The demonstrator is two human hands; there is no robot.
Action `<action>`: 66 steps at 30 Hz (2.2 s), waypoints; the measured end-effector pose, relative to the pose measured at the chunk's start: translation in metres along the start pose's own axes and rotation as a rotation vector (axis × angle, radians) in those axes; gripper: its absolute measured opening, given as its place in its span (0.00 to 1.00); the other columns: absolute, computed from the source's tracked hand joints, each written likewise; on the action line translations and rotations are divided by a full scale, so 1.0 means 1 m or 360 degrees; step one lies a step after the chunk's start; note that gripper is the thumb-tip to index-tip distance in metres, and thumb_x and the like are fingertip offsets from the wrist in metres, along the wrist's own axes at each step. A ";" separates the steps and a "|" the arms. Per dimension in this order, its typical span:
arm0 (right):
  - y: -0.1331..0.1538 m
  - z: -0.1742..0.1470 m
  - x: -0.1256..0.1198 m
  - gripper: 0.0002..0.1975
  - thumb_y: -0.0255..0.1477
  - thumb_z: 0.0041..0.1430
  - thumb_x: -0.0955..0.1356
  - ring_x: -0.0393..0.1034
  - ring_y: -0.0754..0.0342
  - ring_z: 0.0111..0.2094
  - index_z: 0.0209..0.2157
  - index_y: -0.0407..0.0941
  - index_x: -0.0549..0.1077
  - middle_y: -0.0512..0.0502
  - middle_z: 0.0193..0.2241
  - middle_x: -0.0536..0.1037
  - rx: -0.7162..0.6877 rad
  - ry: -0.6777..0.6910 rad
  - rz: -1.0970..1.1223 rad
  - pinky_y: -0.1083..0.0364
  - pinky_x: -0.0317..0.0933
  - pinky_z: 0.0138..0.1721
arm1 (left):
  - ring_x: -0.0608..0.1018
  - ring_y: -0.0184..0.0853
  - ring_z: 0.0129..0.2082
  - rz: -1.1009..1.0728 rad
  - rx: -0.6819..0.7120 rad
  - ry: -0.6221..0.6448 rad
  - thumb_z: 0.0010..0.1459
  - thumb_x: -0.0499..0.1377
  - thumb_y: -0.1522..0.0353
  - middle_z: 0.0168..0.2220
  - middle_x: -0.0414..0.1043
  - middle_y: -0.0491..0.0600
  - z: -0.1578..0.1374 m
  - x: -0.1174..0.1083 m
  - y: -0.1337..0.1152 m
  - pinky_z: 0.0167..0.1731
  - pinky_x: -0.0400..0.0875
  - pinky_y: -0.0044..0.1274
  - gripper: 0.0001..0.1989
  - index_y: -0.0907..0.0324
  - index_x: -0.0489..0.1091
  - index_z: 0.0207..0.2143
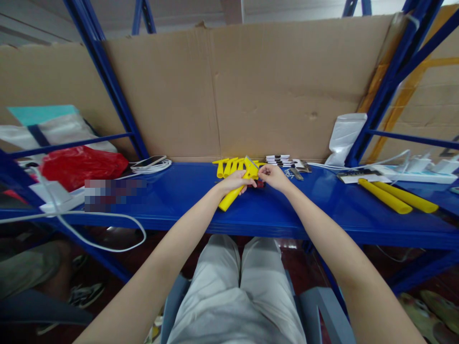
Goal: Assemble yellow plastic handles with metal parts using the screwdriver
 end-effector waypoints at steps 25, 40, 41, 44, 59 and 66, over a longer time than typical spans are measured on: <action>0.003 -0.002 0.004 0.07 0.23 0.48 0.68 0.66 0.54 0.26 0.21 0.47 0.69 0.53 0.18 0.69 -0.0174 0.0022 -0.0629 0.57 0.60 0.31 | 0.66 0.26 0.11 0.0125 -0.0229 -0.0139 0.49 0.62 0.75 0.11 0.61 0.40 0.005 -0.010 0.018 0.15 0.60 0.18 0.05 0.63 0.68 0.28; -0.010 -0.004 0.010 0.08 0.28 0.48 0.71 0.62 0.59 0.19 0.18 0.46 0.71 0.54 0.16 0.70 -0.0010 0.0205 -0.0376 0.60 0.57 0.22 | 0.64 0.24 0.11 -0.0151 -0.0233 -0.0379 0.49 0.58 0.79 0.13 0.62 0.40 0.000 -0.026 0.015 0.15 0.59 0.18 0.07 0.62 0.65 0.24; -0.012 -0.006 0.015 0.08 0.29 0.48 0.71 0.62 0.59 0.18 0.19 0.45 0.72 0.54 0.16 0.71 0.0034 0.0260 -0.0293 0.60 0.57 0.21 | 0.64 0.23 0.11 -0.0189 -0.0231 -0.0434 0.49 0.58 0.80 0.13 0.62 0.39 0.000 -0.030 0.016 0.15 0.59 0.18 0.08 0.61 0.64 0.24; -0.012 -0.010 0.032 0.07 0.32 0.47 0.72 0.64 0.59 0.18 0.22 0.45 0.74 0.54 0.17 0.73 0.0091 0.0399 -0.0046 0.60 0.60 0.20 | 0.63 0.23 0.11 -0.0328 -0.0214 -0.0553 0.51 0.58 0.80 0.12 0.61 0.39 0.001 -0.039 0.017 0.14 0.58 0.17 0.09 0.61 0.63 0.24; -0.016 0.003 0.015 0.17 0.14 0.56 0.62 0.75 0.49 0.48 0.37 0.42 0.80 0.41 0.42 0.81 -0.0154 0.0192 -0.1115 0.52 0.65 0.53 | 0.62 0.21 0.11 -0.0662 -0.0237 -0.0687 0.49 0.61 0.80 0.17 0.66 0.42 0.004 -0.048 0.031 0.14 0.56 0.18 0.08 0.63 0.65 0.25; -0.016 0.003 0.007 0.20 0.13 0.57 0.59 0.76 0.51 0.45 0.41 0.39 0.78 0.40 0.42 0.81 0.0011 0.0137 -0.0948 0.54 0.66 0.50 | 0.60 0.22 0.11 -0.0805 -0.0395 -0.0456 0.56 0.56 0.80 0.14 0.62 0.42 0.002 -0.041 0.028 0.13 0.55 0.17 0.05 0.66 0.69 0.29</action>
Point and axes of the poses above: each hand's wrist, its own z-axis towards the middle knuckle, its own x-axis out of the palm, y = z × x, the point moved 10 cm from there along z, towards the middle knuckle
